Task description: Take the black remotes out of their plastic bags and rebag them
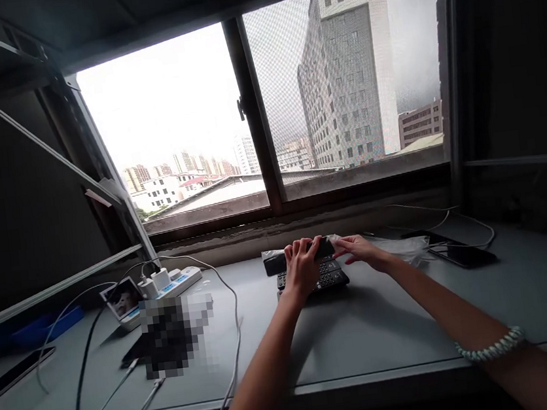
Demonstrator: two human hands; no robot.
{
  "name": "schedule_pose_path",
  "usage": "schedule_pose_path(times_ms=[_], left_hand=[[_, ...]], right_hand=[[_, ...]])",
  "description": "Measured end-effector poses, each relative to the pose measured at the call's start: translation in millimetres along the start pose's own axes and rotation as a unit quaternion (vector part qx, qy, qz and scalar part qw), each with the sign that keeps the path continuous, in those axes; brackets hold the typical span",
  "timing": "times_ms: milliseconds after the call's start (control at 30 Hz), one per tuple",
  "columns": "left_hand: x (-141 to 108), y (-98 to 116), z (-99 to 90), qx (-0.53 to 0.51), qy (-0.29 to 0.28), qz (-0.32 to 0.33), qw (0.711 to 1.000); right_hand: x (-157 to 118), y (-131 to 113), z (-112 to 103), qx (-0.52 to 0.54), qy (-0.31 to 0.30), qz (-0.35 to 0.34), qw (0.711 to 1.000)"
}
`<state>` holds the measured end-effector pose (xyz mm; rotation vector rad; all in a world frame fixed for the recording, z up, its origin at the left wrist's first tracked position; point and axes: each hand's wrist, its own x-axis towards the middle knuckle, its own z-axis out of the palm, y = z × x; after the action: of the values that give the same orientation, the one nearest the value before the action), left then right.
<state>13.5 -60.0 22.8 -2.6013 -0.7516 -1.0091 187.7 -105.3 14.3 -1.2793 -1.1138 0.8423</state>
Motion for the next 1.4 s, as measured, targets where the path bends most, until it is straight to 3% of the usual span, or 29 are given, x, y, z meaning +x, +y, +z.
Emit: schedule_pose_path(times_ms=[200, 667, 800, 967, 1200, 1400], left_hand=[[3, 7, -1.5, 0.003, 0.003, 0.019, 1.000], [-1, -4, 2.7, -0.011, -0.025, 0.004, 1.000], [0, -3, 2.1, -0.008, -0.008, 0.005, 1.000], [0, -3, 2.0, 0.019, -0.027, 0.015, 0.999], [4, -23, 4.1, 0.030, -0.075, 0.060, 0.995], [7, -36, 2.1, 0.050, -0.054, 0.066, 0.995]], right_hand=[[0, -2, -8, 0.011, 0.064, -0.025, 0.998], [-8, -5, -16, 0.020, -0.041, 0.007, 0.999], [-12, -9, -14, 0.027, -0.036, 0.020, 0.999], [-15, -11, -11, -0.030, -0.051, 0.031, 0.998], [-11, -5, -6, -0.103, -0.022, -0.014, 0.994], [-10, -6, -9, -0.063, -0.003, -0.030, 0.998]])
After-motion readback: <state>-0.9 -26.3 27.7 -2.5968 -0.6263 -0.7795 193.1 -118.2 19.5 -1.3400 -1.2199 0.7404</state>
